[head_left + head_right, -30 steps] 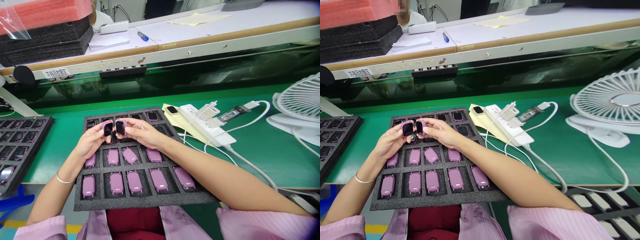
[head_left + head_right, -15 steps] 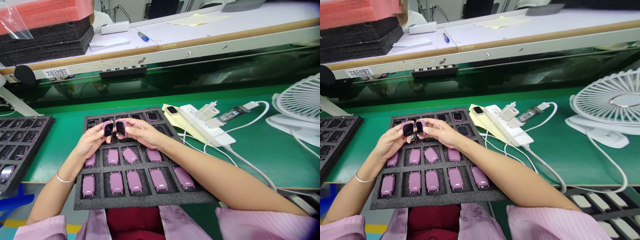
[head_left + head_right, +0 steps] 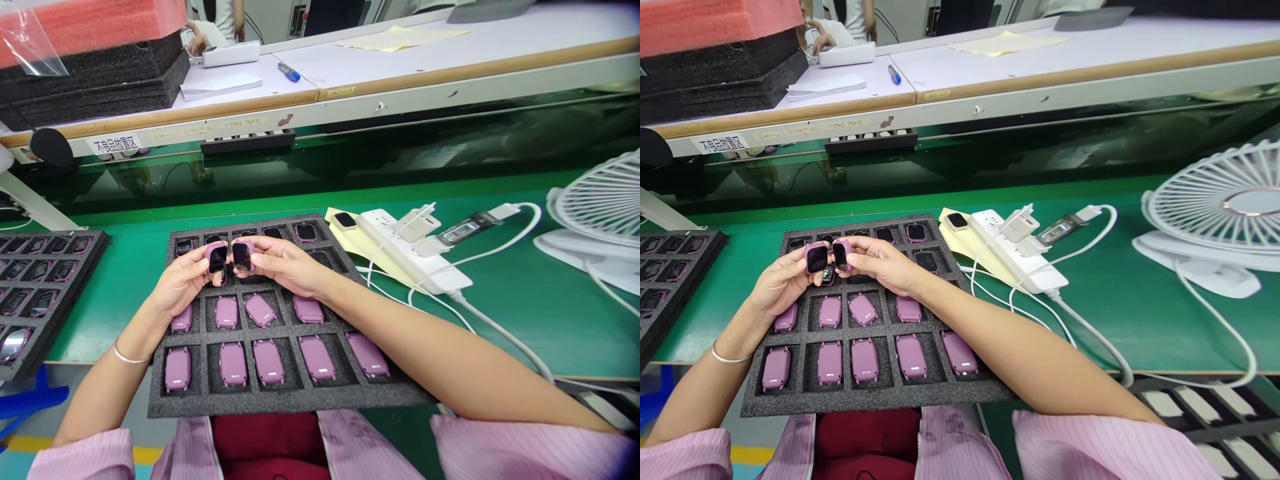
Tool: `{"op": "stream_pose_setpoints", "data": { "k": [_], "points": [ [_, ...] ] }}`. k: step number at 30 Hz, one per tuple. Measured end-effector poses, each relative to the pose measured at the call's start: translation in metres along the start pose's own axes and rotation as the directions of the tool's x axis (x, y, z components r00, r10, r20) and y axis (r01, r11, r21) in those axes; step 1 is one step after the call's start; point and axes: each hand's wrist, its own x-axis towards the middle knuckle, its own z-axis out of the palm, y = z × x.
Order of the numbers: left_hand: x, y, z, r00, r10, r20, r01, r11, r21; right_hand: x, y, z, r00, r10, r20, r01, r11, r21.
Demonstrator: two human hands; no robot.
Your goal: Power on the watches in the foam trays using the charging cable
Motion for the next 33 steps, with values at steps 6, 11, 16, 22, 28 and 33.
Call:
{"op": "stream_pose_setpoints", "data": {
  "k": [6,11,16,22,28,33],
  "points": [
    [0.000,-0.001,0.000,1.000,0.009,0.008,-0.009,1.000,-0.007,0.000,0.000,-0.001,1.000,-0.004,0.001,0.004,1.000,-0.004],
    [0.000,0.000,0.001,1.000,0.008,0.012,-0.008,1.000,-0.009,0.000,0.001,-0.001,1.000,-0.011,0.008,0.011,1.000,0.015],
    [0.002,-0.001,0.000,1.000,0.016,0.020,-0.015,1.000,-0.013,0.003,0.002,0.000,0.999,-0.033,0.020,0.033,0.999,0.023],
    [0.002,0.000,-0.002,0.999,0.016,0.040,-0.015,0.999,-0.045,0.005,0.001,-0.003,1.000,-0.012,-0.016,0.011,0.997,-0.077],
    [-0.010,0.009,-0.012,0.997,0.056,-0.049,-0.057,0.998,-0.013,-0.004,-0.012,0.002,0.994,-0.101,-0.038,0.028,0.584,-0.811],
    [-0.025,0.014,-0.028,0.981,0.128,-0.144,-0.063,0.920,0.388,-0.007,-0.019,0.024,0.985,-0.007,-0.172,-0.170,-0.194,-0.966]
  ]
}}
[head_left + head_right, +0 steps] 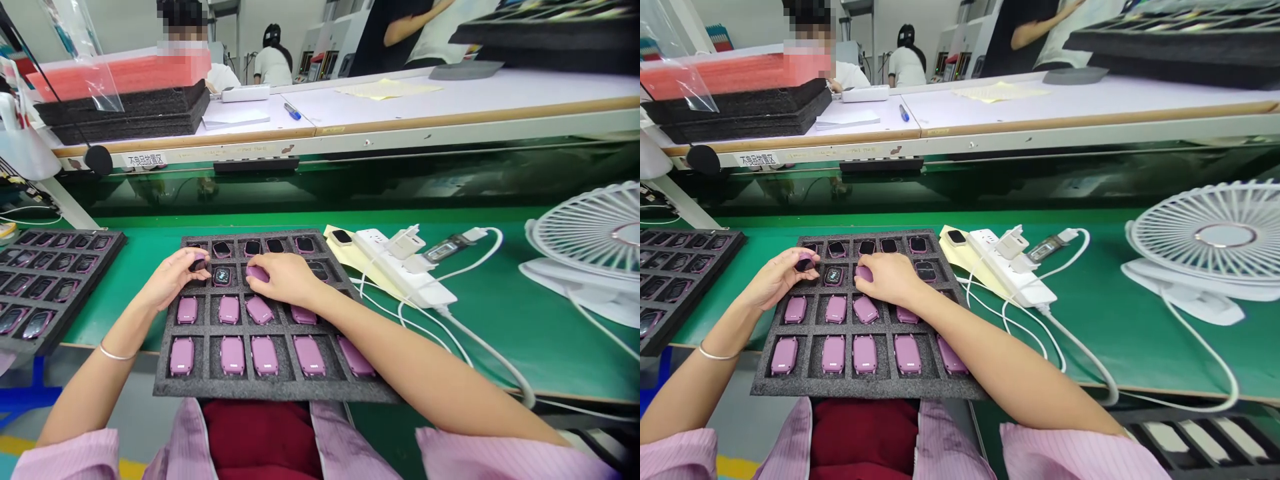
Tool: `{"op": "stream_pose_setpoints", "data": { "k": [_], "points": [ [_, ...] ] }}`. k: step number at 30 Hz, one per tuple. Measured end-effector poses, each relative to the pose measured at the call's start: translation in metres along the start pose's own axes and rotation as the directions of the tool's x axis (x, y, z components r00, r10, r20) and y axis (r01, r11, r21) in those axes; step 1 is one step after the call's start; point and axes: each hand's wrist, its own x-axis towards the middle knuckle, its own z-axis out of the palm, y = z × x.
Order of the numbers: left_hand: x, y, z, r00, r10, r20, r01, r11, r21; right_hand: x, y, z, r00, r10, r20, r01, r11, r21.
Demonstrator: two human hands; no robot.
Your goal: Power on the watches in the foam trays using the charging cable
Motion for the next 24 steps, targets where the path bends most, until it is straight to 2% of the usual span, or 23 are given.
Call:
{"op": "stream_pose_setpoints", "data": {
  "k": [1,3,4,6,8,11,14,16,17,18,20,22,24],
  "points": [
    [-0.002,0.000,-0.004,0.999,0.035,0.001,-0.034,0.985,0.170,0.000,-0.004,0.000,0.999,0.016,0.033,-0.013,0.997,-0.076],
    [-0.006,-0.001,-0.011,0.992,0.115,0.061,-0.130,0.844,0.521,0.000,-0.010,0.000,0.997,0.016,0.076,-0.003,0.985,-0.171],
    [-0.007,-0.002,-0.013,0.983,0.144,0.115,-0.184,0.742,0.645,0.000,-0.012,0.001,0.996,0.008,0.092,0.011,0.980,-0.197],
    [-0.008,-0.004,-0.017,0.963,0.159,0.219,-0.270,0.583,0.766,0.001,-0.015,0.002,0.993,-0.015,0.118,0.041,0.975,-0.218],
    [-0.009,-0.005,-0.019,0.950,0.136,0.281,-0.310,0.513,0.800,0.000,-0.016,0.000,0.992,-0.028,0.127,0.054,0.977,-0.204],
    [-0.012,-0.004,-0.020,0.945,0.105,0.311,-0.323,0.462,0.826,-0.005,-0.009,-0.015,0.994,-0.018,0.109,0.032,0.991,-0.127],
    [-0.023,0.005,-0.021,0.951,0.138,0.278,-0.310,0.399,0.863,-0.022,0.012,-0.043,0.998,0.007,-0.062,-0.008,1.000,-0.011],
    [-0.036,0.010,-0.022,0.959,0.170,0.227,-0.273,0.342,0.899,-0.041,0.029,-0.062,0.983,0.019,-0.183,-0.009,0.998,0.056],
    [-0.043,0.012,-0.023,0.965,0.163,0.204,-0.247,0.314,0.917,-0.052,0.037,-0.070,0.979,0.024,-0.200,-0.010,0.997,0.070],
    [-0.050,0.012,-0.024,0.971,0.144,0.190,-0.225,0.288,0.931,-0.062,0.044,-0.074,0.984,0.027,-0.176,-0.015,0.997,0.069],
    [-0.062,0.009,-0.025,0.983,0.099,0.155,-0.174,0.228,0.958,-0.081,0.052,-0.074,0.997,0.058,-0.043,-0.057,0.998,0.014],
    [-0.069,0.002,-0.023,0.990,0.093,0.104,-0.118,0.161,0.980,-0.093,0.055,-0.063,0.985,0.127,0.116,-0.115,0.988,-0.106],
    [-0.071,-0.004,-0.018,0.992,0.112,0.060,-0.071,0.094,0.993,-0.099,0.055,-0.048,0.961,0.203,0.190,-0.157,0.960,-0.231]
  ]
}}
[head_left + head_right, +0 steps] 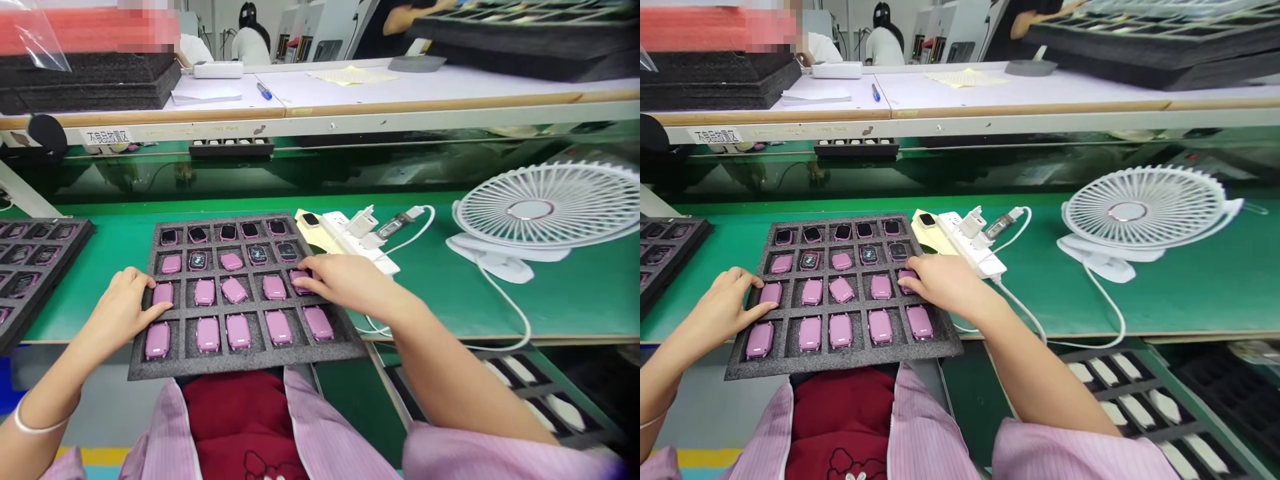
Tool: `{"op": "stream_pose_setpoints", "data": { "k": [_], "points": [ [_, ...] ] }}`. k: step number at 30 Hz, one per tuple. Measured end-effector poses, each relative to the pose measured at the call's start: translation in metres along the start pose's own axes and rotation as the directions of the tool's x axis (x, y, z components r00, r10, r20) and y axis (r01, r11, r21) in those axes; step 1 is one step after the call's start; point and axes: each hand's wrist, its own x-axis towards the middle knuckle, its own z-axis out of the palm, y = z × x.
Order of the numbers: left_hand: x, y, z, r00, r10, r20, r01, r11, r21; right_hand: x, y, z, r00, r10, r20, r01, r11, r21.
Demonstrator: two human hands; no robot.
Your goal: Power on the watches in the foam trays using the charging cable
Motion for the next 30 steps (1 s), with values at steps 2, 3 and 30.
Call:
{"op": "stream_pose_setpoints", "data": {
  "k": [2,3,30],
  "points": [
    [0.002,0.007,0.002,1.000,-0.028,0.011,0.027,0.998,0.062,0.001,-0.001,0.013,0.999,0.036,0.013,-0.035,0.998,-0.051],
    [0.005,0.012,0.001,0.999,-0.044,0.032,0.041,0.995,0.091,0.002,0.000,0.017,0.999,0.038,0.014,-0.038,0.998,-0.042],
    [0.005,0.032,-0.035,0.990,-0.141,-0.009,0.104,0.769,-0.630,-0.005,0.015,0.021,0.959,0.008,-0.284,0.214,0.637,0.741]
  ]
}}
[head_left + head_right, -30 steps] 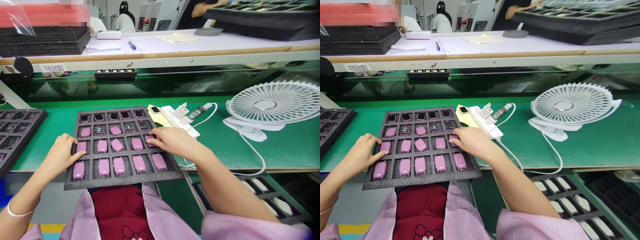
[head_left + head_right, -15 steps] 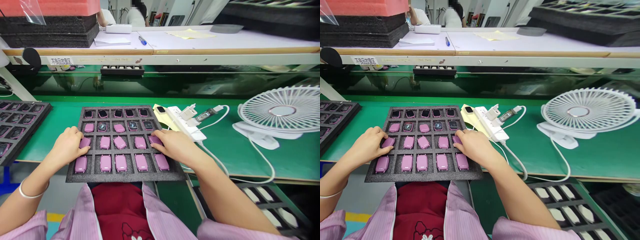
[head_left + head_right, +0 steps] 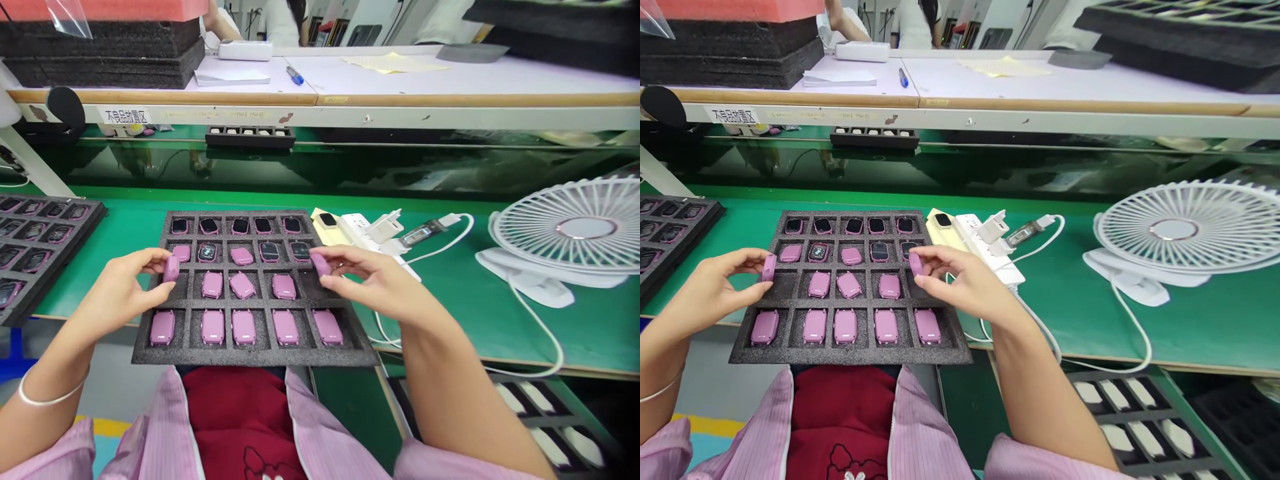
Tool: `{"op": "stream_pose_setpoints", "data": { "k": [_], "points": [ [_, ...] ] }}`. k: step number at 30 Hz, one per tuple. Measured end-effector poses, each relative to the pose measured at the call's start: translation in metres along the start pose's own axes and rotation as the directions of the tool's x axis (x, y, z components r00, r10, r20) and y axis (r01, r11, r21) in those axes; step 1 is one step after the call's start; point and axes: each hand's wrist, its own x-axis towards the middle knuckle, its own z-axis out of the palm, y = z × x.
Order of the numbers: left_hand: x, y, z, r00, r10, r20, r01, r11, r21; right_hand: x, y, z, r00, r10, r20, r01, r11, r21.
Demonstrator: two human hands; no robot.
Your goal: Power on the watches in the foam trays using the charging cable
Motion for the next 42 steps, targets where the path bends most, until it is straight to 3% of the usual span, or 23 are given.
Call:
{"op": "stream_pose_setpoints", "data": {
  "k": [2,4,9,13,26,36,42],
  "points": [
    [0.006,0.008,0.006,1.000,0.008,-0.009,-0.011,0.927,-0.376,0.009,-0.013,0.005,1.000,0.017,-0.005,-0.014,0.915,0.403],
    [0.016,0.019,0.017,1.000,-0.002,-0.011,-0.005,0.790,-0.613,0.022,-0.029,0.013,0.999,0.027,0.037,-0.044,0.765,0.642],
    [0.037,0.042,0.048,0.992,0.020,0.126,0.097,0.524,-0.846,0.047,-0.049,0.044,0.987,0.016,0.158,-0.143,0.524,0.840],
    [0.043,0.041,0.062,0.970,-0.004,0.241,0.221,0.415,-0.883,0.050,-0.041,0.064,0.971,-0.008,0.238,-0.218,0.375,0.901],
    [0.043,0.036,0.068,0.962,-0.004,0.274,0.242,0.480,-0.843,0.048,-0.030,0.082,0.963,-0.074,0.260,-0.222,0.332,0.917],
    [0.044,0.035,0.068,0.969,0.022,0.246,0.202,0.503,-0.840,0.049,-0.030,0.075,0.975,-0.127,0.184,-0.142,0.285,0.948],
    [0.045,0.034,0.069,0.968,0.012,0.250,0.210,0.506,-0.836,0.050,-0.028,0.071,0.982,-0.097,0.161,-0.124,0.309,0.943]
  ]
}}
